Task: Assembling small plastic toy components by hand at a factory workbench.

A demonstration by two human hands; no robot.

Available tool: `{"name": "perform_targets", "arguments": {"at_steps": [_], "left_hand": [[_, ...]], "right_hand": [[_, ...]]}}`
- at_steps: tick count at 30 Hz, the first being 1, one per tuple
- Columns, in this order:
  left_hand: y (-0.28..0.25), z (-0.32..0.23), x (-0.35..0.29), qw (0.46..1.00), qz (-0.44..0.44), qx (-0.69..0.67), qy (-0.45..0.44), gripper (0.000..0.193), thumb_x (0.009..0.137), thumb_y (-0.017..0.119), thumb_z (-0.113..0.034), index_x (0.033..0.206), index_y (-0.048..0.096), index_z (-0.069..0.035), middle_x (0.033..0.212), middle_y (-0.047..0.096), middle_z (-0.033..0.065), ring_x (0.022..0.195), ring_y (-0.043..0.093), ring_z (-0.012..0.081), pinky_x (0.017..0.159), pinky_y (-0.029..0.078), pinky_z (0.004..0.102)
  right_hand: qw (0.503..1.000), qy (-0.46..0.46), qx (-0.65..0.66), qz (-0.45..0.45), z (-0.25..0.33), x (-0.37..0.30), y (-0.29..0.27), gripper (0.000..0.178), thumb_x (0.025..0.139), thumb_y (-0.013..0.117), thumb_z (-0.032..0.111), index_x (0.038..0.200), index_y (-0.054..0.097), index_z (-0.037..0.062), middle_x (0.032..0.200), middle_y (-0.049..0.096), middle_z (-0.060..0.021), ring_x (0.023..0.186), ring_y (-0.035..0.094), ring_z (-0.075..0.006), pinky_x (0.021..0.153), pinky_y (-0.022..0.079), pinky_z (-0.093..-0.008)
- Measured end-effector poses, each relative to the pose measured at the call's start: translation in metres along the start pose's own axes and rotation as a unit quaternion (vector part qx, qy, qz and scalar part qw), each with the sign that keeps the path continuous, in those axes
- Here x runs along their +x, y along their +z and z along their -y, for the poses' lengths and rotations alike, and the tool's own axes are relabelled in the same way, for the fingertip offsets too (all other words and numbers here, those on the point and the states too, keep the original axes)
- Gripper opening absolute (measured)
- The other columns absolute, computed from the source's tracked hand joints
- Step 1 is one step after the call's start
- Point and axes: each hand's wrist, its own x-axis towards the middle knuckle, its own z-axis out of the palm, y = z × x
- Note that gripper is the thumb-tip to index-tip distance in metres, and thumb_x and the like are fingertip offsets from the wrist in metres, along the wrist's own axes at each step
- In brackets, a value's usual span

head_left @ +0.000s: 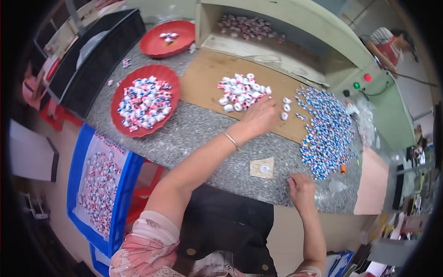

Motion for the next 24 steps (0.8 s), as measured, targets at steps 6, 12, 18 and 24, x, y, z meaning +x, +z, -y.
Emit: {"name": "perform_targets", "arguments": {"at_steps": [6, 12, 18, 24], "left_hand": [[0.039, -0.010, 0.020, 0.998, -0.008, 0.045, 0.035, 0.012, 0.075, 0.066, -0.011, 0.085, 0.066, -0.004, 0.089, 0.060, 0.0134, 0.091, 0.059, 0.0313, 0.080, 0.050, 0.0414], [0.056, -0.006, 0.007, 0.985, 0.140, 0.098, 0.015, 0.014, 0.077, 0.067, -0.009, 0.090, 0.065, -0.002, 0.090, 0.060, 0.0146, 0.089, 0.062, 0.0343, 0.075, 0.051, 0.0437], [-0.041, -0.038, -0.048, 0.855, 0.151, -0.445, -0.219, 0.025, 0.089, 0.065, -0.004, 0.113, 0.065, -0.001, 0.106, 0.062, 0.0061, 0.093, 0.063, 0.0136, 0.078, 0.053, 0.0284], [-0.113, -0.047, -0.120, 0.723, 0.188, -0.541, -0.386, 0.032, 0.093, 0.060, -0.002, 0.125, 0.060, 0.000, 0.125, 0.059, 0.0089, 0.099, 0.066, 0.0156, 0.087, 0.054, 0.0273]], "right_hand": [[0.999, 0.019, 0.002, 0.027, -0.002, -0.004, -0.004, 0.010, 0.076, 0.071, 0.002, 0.086, 0.070, 0.0006, 0.081, 0.066, -0.0165, 0.077, 0.065, -0.0348, 0.068, 0.052, -0.0406], [1.000, 0.004, 0.019, 0.016, 0.000, -0.005, -0.002, 0.009, 0.077, 0.071, 0.002, 0.086, 0.070, 0.0010, 0.081, 0.066, -0.0157, 0.073, 0.065, -0.0342, 0.066, 0.052, -0.0402], [0.986, 0.093, 0.135, 0.014, 0.030, 0.009, -0.008, 0.011, 0.081, 0.072, 0.003, 0.090, 0.071, -0.0008, 0.079, 0.068, -0.0146, 0.067, 0.066, -0.0225, 0.063, 0.050, -0.0326], [0.994, -0.074, 0.076, 0.009, 0.050, 0.030, 0.016, 0.009, 0.079, 0.070, 0.001, 0.088, 0.070, 0.0007, 0.079, 0.066, -0.0139, 0.070, 0.065, -0.0293, 0.062, 0.051, -0.0370]]}}
